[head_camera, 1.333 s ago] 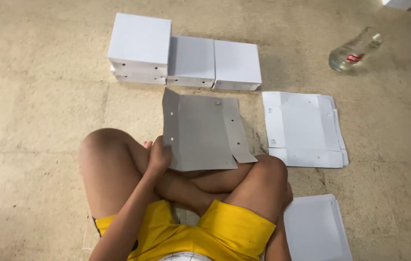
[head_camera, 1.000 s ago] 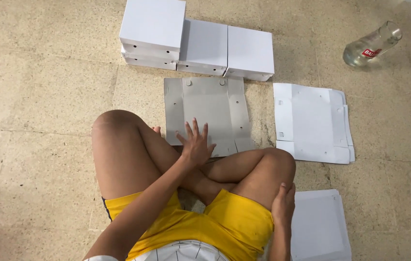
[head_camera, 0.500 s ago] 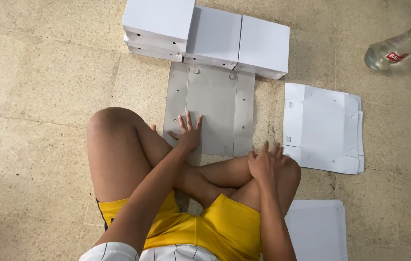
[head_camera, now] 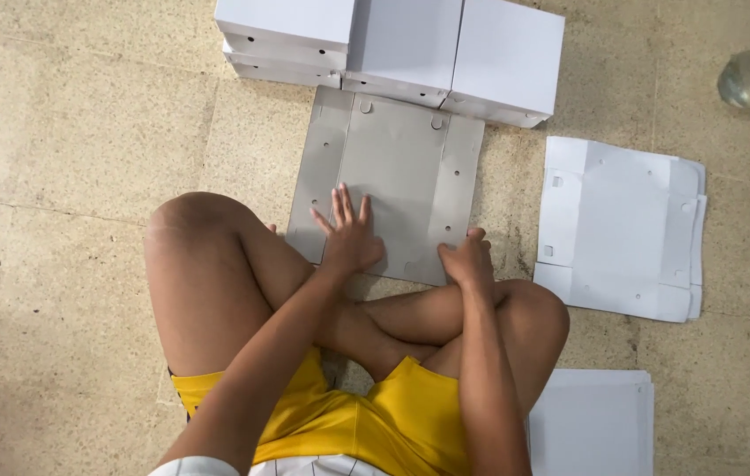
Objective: The person sits on the floor and assembles a white cardboard box by hand. They fold the side panels and secure the tabs to form the box structure.
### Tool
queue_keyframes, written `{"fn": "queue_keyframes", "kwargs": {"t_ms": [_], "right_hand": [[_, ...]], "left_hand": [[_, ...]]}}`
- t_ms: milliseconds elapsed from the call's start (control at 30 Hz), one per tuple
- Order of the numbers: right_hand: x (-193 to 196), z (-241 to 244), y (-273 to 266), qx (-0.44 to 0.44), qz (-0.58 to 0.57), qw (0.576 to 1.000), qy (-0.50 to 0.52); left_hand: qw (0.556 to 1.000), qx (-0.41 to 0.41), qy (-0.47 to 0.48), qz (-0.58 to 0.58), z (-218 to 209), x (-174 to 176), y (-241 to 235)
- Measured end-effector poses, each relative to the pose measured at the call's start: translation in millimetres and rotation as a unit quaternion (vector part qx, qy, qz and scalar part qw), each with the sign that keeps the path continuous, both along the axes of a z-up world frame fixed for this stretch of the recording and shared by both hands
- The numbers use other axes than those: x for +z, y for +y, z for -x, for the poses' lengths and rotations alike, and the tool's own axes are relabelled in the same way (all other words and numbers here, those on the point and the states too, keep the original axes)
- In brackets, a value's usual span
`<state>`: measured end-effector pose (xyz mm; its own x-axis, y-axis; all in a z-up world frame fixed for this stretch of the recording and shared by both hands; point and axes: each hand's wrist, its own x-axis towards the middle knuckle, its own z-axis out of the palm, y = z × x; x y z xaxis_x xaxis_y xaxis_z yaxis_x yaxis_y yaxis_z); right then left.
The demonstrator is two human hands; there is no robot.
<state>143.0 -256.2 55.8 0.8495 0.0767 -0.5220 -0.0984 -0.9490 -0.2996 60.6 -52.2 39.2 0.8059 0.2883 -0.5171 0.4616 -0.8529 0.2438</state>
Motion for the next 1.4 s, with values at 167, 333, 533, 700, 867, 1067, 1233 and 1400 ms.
{"fn": "queue_keyframes", "kwargs": {"t_ms": [167,333,533,700,867,1067,1233,1400], "right_hand": [[31.1,7.3,20.1,-0.027,-0.128,0.991,0.002],[47.9,11.5,33.2,-0.009,-0.237,0.971,-0.01],[-1.6,16.8,34.6,0.126,-0.261,0.957,0.03],[3.1,11.1,35.3,0.112,-0.254,0.959,0.054],[5.5,8.5,40.3,0.101,-0.227,0.967,0.062],[-8.9,7.2,37.5,0.064,-0.18,0.981,0.043],[-5.5,8.3,40.1,0.058,-0.154,0.986,0.029],[-11.9,13.4,33.8,0.053,-0.129,0.99,0.028]], "left_hand": [[0.985,-0.06,-0.145,-0.072,-0.1,-17.5,-21.8],[0.981,-0.061,-0.173,-0.065,-4.7,-28.0,-22.5],[0.961,0.056,-0.267,0.036,-7.1,-66.8,-19.5],[0.955,0.065,-0.29,-0.002,-14.7,-47.2,-22.7],[0.963,-0.041,-0.267,-0.006,-18.6,-36.9,-20.4],[0.954,-0.036,-0.296,-0.026,-18.9,-38.0,-23.3],[0.953,-0.031,-0.301,-0.024,-20.2,-39.0,-22.0],[0.953,-0.034,-0.299,-0.03,-19.2,-37.2,-22.0]]}}
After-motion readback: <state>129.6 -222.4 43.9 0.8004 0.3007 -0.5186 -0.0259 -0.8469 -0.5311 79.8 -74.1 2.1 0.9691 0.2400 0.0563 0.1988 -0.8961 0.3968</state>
